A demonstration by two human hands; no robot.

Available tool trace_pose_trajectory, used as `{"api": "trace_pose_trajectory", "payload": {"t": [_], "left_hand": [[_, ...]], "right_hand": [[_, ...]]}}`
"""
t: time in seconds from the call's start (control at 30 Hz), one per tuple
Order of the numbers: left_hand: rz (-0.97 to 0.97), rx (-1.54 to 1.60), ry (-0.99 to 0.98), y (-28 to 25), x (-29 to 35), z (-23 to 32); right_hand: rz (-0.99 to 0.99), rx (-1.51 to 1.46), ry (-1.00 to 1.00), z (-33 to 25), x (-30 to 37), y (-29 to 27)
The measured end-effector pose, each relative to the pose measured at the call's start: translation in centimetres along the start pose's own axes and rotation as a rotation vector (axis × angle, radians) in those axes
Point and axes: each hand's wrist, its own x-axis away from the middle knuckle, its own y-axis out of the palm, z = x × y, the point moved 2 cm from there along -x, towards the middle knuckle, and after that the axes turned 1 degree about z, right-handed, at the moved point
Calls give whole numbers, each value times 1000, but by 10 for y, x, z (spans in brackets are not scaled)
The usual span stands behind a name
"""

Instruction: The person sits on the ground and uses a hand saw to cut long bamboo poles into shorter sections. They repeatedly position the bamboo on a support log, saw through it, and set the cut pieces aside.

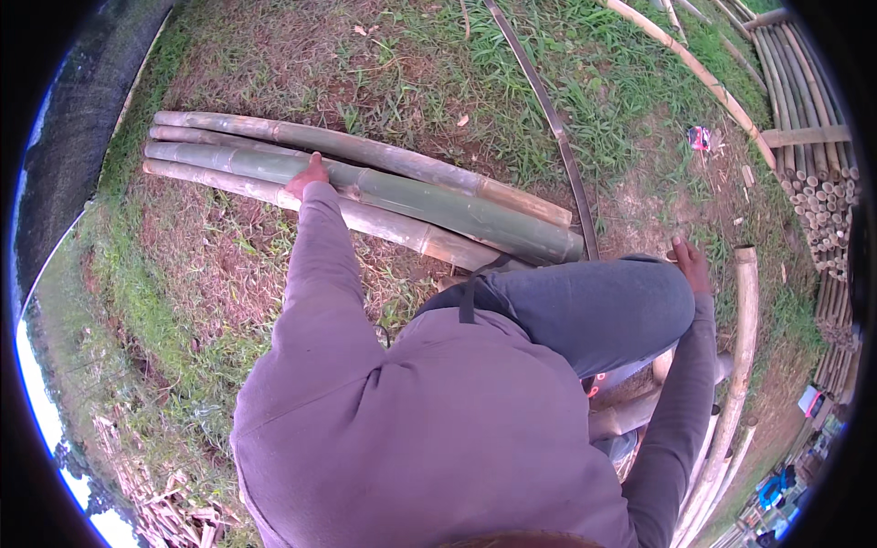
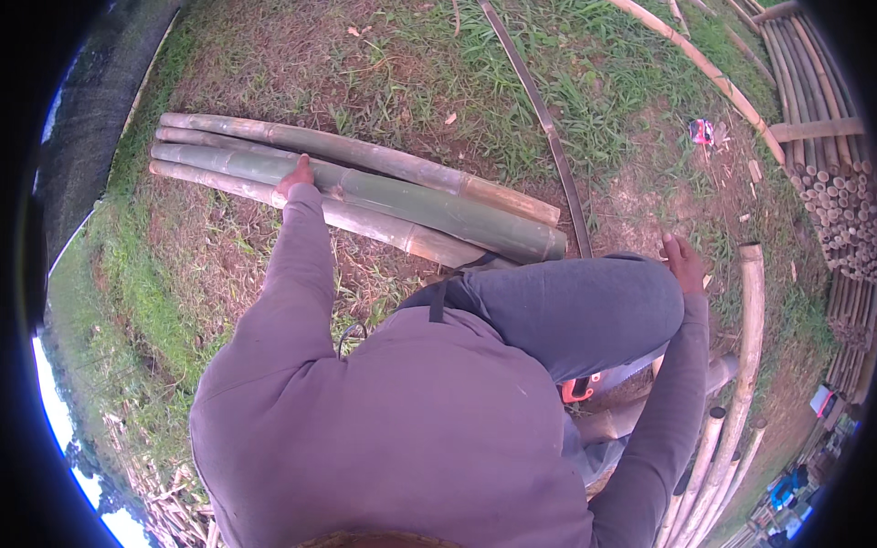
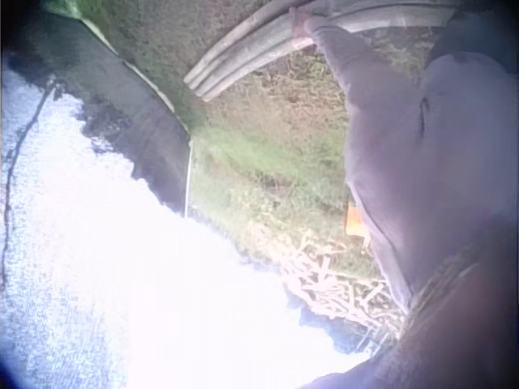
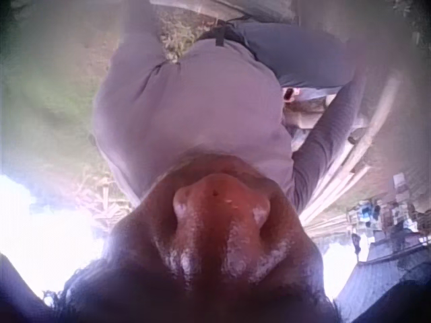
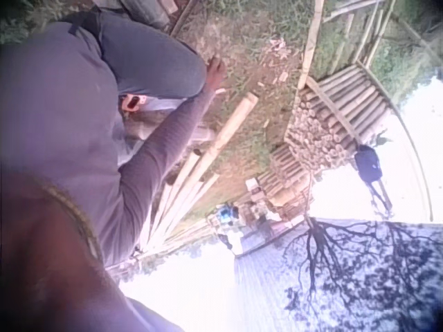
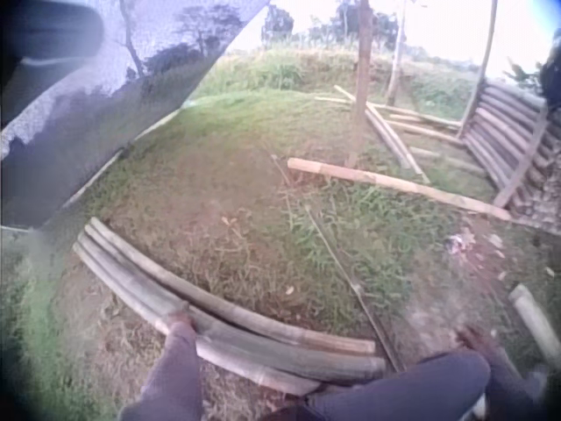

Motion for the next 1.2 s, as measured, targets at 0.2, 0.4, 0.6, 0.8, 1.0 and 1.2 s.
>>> {"api": "trace_pose_trajectory", "payload": {"t": [0.2, 0.4, 0.6, 0.8, 1.0, 1.2], "left_hand": [[340, -555, 157, 35, 50, 8], [-242, -511, 1512, 87, 234, 31], [-1783, -149, 1376, 150, 520, 96], [-1631, -627, 2631, 42, 847, 71], [-1266, -741, 3278, -20, 1020, -178], [-922, -993, 3250, 18, 1056, -285]], "right_hand": [[268, -59, -223, 139, 99, 8], [526, -11, 350, 202, 243, 95], [810, -306, 567, 254, 320, 177], [953, -621, 594, 236, 325, 179], [1013, -654, 504, 256, 312, 175], [903, -767, 497, 257, 322, 165]]}}
